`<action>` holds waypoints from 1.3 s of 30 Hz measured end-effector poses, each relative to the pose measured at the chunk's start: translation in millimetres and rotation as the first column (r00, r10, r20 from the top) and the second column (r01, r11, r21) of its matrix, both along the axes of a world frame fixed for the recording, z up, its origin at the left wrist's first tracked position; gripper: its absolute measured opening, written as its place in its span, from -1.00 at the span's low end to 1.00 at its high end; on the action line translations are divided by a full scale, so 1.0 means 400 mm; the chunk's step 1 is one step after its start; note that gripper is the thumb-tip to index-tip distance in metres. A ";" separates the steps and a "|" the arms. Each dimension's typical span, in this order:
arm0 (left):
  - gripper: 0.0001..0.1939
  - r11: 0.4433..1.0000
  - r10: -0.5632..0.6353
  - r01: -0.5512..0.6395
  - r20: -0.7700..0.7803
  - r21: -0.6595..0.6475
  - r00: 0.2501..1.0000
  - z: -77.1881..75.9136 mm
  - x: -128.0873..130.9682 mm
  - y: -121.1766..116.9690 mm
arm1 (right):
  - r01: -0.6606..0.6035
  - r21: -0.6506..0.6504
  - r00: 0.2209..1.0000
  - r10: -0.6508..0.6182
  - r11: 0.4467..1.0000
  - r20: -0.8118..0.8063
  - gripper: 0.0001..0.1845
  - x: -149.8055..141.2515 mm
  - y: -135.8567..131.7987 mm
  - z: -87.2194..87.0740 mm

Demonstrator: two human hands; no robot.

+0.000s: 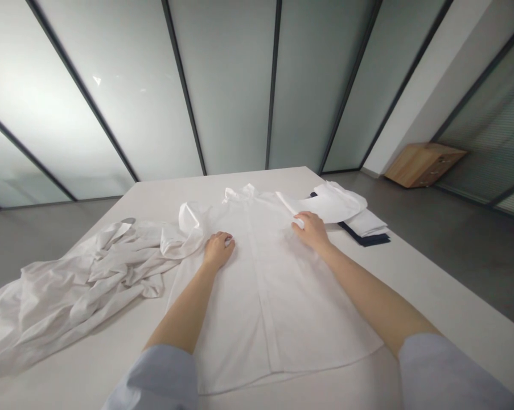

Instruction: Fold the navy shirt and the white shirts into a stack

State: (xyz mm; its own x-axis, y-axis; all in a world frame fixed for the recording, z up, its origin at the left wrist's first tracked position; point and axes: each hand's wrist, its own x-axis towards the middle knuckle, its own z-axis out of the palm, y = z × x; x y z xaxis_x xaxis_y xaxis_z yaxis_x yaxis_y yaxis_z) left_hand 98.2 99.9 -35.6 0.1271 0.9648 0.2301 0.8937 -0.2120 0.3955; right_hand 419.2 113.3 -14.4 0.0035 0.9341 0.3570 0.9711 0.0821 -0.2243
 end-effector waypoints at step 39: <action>-0.24 0.994 -0.105 0.095 -0.214 -0.058 0.971 0.006 0.040 -0.036 | -0.581 -0.046 0.801 0.560 0.813 -0.213 -0.61 -0.122 -0.131 -0.080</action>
